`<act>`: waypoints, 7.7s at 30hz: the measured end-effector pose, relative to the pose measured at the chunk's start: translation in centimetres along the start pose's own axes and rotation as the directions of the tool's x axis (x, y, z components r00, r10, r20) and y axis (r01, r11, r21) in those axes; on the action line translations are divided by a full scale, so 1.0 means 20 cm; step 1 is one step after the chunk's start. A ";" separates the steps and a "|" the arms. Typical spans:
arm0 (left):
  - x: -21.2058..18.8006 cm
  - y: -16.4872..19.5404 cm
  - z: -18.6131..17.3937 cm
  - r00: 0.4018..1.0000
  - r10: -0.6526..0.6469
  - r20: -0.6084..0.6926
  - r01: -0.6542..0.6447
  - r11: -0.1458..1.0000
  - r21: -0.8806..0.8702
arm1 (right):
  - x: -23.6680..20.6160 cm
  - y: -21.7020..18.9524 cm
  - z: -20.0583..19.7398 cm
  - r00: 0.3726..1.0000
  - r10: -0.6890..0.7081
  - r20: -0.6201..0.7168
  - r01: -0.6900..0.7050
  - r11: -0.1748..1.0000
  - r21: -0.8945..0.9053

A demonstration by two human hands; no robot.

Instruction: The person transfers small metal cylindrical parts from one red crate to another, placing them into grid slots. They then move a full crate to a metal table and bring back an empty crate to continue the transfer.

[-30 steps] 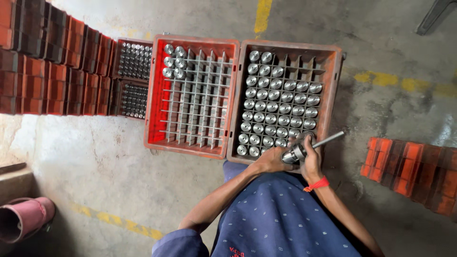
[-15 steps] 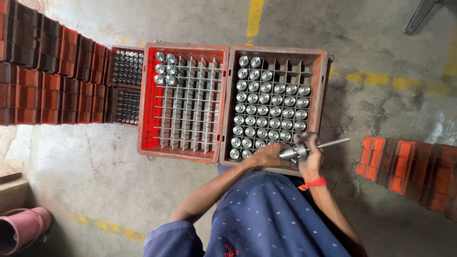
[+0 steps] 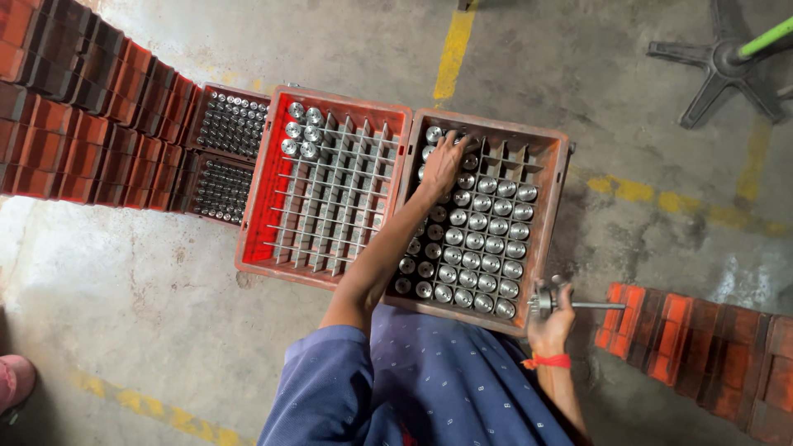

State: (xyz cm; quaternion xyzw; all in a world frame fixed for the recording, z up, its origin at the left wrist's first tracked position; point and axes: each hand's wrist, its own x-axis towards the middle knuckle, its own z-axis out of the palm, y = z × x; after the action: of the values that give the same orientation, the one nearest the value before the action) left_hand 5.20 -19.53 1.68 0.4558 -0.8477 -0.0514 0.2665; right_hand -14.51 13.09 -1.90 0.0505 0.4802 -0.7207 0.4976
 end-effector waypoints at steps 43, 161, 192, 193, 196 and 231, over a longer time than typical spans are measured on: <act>-1.18 0.49 -0.52 0.693 -0.280 0.664 0.677 0.569 -0.467 | -0.21 0.26 0.54 0.946 0.127 0.299 -0.040 0.959 -0.281; -0.43 -0.92 -0.62 0.719 -0.695 0.002 0.694 0.718 -0.051 | -0.16 0.19 -0.02 0.990 0.062 0.124 -0.060 0.998 -0.016; -1.18 0.28 -0.52 0.778 -0.420 0.467 0.627 0.550 -0.552 | -0.26 0.33 0.55 0.931 0.156 0.331 -0.048 0.949 -0.312; -1.20 0.34 -0.54 0.781 -0.377 0.499 0.617 0.589 -0.521 | -0.27 0.31 0.58 0.930 0.162 0.330 -0.058 0.951 -0.304; -1.23 0.46 -0.56 0.789 -0.331 0.518 0.586 0.658 -0.473 | -0.30 0.28 0.61 0.930 0.176 0.324 -0.074 0.950 -0.304; -0.08 0.31 0.06 0.986 0.081 0.147 -0.067 0.993 -0.102 | 0.09 -0.10 -0.03 0.985 -0.170 0.029 0.171 0.984 -0.052</act>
State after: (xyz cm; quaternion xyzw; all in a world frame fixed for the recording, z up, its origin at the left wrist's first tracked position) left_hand 0.65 -14.89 2.12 0.4053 -0.8783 -0.1171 0.2250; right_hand -17.17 12.50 -1.88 -0.0131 0.4962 -0.7478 0.4410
